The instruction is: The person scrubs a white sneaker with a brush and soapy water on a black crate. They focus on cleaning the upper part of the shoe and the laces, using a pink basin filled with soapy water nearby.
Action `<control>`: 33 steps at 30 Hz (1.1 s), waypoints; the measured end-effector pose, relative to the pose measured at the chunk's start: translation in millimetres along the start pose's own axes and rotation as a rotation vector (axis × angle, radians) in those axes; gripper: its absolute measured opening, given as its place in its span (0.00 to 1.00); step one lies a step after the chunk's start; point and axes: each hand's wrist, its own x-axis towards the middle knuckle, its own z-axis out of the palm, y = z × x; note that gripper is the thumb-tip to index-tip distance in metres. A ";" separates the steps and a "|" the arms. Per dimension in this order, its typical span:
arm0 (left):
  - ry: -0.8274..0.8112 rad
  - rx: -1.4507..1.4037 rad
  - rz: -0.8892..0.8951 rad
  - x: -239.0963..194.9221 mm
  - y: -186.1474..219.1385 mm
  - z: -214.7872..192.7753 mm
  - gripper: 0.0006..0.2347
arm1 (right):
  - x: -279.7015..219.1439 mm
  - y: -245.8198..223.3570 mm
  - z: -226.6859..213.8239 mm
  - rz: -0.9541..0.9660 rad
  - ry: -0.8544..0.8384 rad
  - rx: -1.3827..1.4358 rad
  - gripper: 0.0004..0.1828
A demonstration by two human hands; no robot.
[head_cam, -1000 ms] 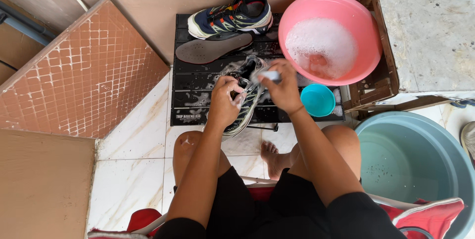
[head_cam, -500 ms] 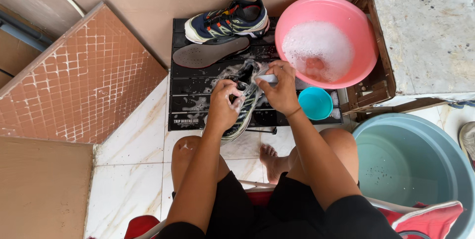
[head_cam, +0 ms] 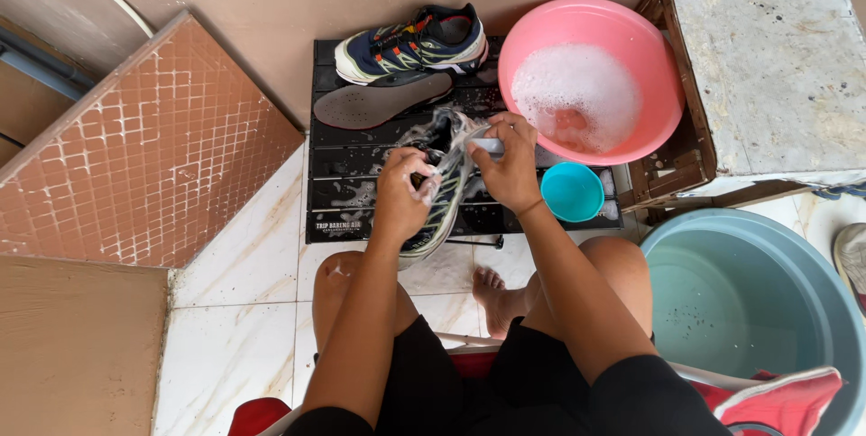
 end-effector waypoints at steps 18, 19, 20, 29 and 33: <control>-0.091 0.009 -0.003 -6.4 -10.5 8.5 0.10 | 3.0 -53.8 -10.5 -0.099 -0.290 0.269 0.10; -0.097 0.004 -0.003 -4.6 -10.6 11.9 0.10 | 7.6 -36.5 -13.0 -0.094 -0.286 0.264 0.10; -0.096 -0.009 0.009 -5.1 -11.6 11.4 0.09 | 11.3 -20.7 -11.7 -0.125 -0.201 0.182 0.11; -0.047 -0.030 -0.009 -5.0 4.2 1.8 0.06 | 4.5 -5.1 -6.6 -0.134 -0.039 0.109 0.14; 0.081 -0.089 -0.080 6.4 -18.1 -2.8 0.06 | 18.1 -12.3 -10.4 -0.063 0.157 0.101 0.13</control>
